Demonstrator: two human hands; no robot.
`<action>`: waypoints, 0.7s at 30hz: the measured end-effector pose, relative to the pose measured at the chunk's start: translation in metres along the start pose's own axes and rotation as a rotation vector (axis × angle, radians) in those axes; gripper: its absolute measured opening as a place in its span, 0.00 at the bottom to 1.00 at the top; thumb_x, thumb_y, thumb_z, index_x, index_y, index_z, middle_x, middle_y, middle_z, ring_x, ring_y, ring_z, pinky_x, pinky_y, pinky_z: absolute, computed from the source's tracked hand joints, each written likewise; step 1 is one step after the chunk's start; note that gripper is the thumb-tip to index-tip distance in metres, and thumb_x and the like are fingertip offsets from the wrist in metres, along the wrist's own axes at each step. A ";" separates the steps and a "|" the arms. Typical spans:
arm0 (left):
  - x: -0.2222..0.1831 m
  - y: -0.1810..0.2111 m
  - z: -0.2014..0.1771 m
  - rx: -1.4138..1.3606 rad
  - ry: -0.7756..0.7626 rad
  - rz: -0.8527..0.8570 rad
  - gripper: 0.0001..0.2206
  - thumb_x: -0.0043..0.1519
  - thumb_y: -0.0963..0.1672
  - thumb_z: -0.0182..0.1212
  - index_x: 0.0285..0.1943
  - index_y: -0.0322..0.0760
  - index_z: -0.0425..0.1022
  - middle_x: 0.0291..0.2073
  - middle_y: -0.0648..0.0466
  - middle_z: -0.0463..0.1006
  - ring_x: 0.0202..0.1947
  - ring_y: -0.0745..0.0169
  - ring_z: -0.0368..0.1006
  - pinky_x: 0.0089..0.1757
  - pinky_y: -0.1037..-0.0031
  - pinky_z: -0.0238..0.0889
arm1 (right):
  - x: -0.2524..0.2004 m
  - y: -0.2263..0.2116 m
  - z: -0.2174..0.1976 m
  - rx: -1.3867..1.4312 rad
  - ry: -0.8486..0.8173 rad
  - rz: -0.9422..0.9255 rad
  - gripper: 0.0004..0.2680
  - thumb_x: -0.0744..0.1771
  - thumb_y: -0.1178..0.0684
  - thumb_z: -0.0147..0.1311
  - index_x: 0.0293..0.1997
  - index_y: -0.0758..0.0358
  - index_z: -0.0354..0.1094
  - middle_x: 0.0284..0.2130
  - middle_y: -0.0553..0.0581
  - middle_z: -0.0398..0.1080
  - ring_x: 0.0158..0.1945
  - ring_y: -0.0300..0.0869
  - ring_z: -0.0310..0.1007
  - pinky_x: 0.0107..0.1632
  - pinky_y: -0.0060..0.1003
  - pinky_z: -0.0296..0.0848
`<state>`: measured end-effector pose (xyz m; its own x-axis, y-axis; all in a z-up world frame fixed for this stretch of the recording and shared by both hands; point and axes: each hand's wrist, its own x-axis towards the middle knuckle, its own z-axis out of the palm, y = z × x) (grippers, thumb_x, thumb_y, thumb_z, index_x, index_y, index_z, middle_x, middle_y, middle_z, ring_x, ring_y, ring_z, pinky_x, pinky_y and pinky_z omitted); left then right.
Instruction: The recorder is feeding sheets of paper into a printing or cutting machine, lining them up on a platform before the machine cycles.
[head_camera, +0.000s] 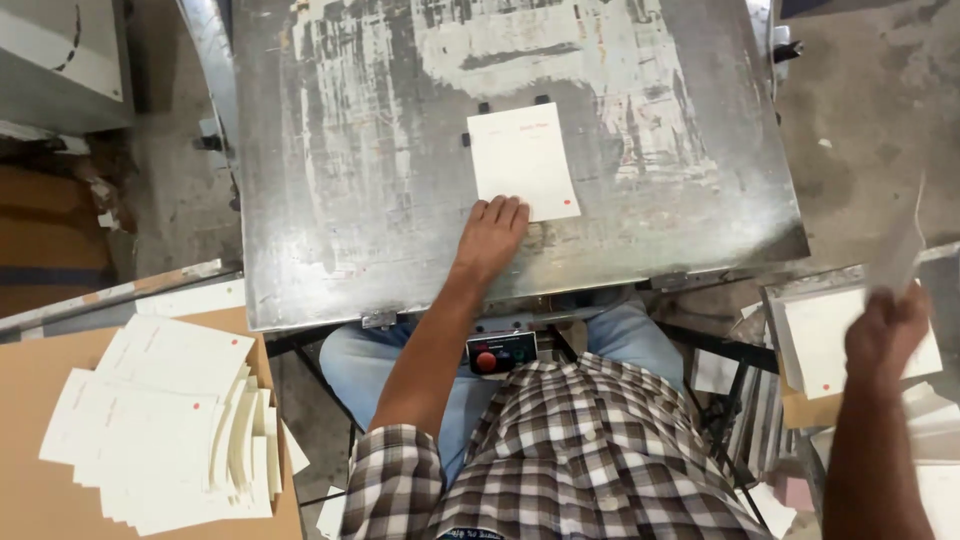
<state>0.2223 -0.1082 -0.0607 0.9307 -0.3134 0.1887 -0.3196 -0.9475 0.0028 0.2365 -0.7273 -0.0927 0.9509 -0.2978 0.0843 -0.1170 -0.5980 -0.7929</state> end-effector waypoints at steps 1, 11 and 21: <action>0.000 -0.003 -0.003 -0.051 0.029 0.000 0.18 0.61 0.39 0.59 0.61 0.31 0.73 0.59 0.44 0.76 0.61 0.47 0.71 0.56 0.56 0.63 | 0.017 0.008 0.015 0.302 -0.018 -0.071 0.12 0.75 0.54 0.44 0.60 0.77 0.63 0.51 0.60 0.63 0.56 0.43 0.64 0.57 0.41 0.67; -0.089 -0.073 -0.151 -0.071 0.183 0.042 0.14 0.61 0.38 0.59 0.57 0.32 0.76 0.56 0.44 0.78 0.61 0.48 0.71 0.61 0.51 0.60 | -0.061 -0.259 0.230 -0.208 -0.450 -0.821 0.19 0.67 0.64 0.46 0.68 0.59 0.64 0.62 0.63 0.67 0.65 0.58 0.65 0.64 0.55 0.66; -0.411 -0.162 -0.214 0.535 0.134 -0.902 0.09 0.61 0.33 0.52 0.47 0.31 0.73 0.49 0.48 0.78 0.52 0.51 0.72 0.51 0.61 0.60 | -0.076 -0.306 0.294 -0.477 -0.705 -0.932 0.21 0.63 0.64 0.51 0.64 0.59 0.67 0.61 0.55 0.66 0.63 0.51 0.63 0.57 0.57 0.67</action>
<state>-0.1465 0.1880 0.0710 0.7465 0.4996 0.4394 0.6313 -0.7404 -0.2308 0.2849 -0.3026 -0.0337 0.6566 0.7533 0.0367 0.7269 -0.6191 -0.2973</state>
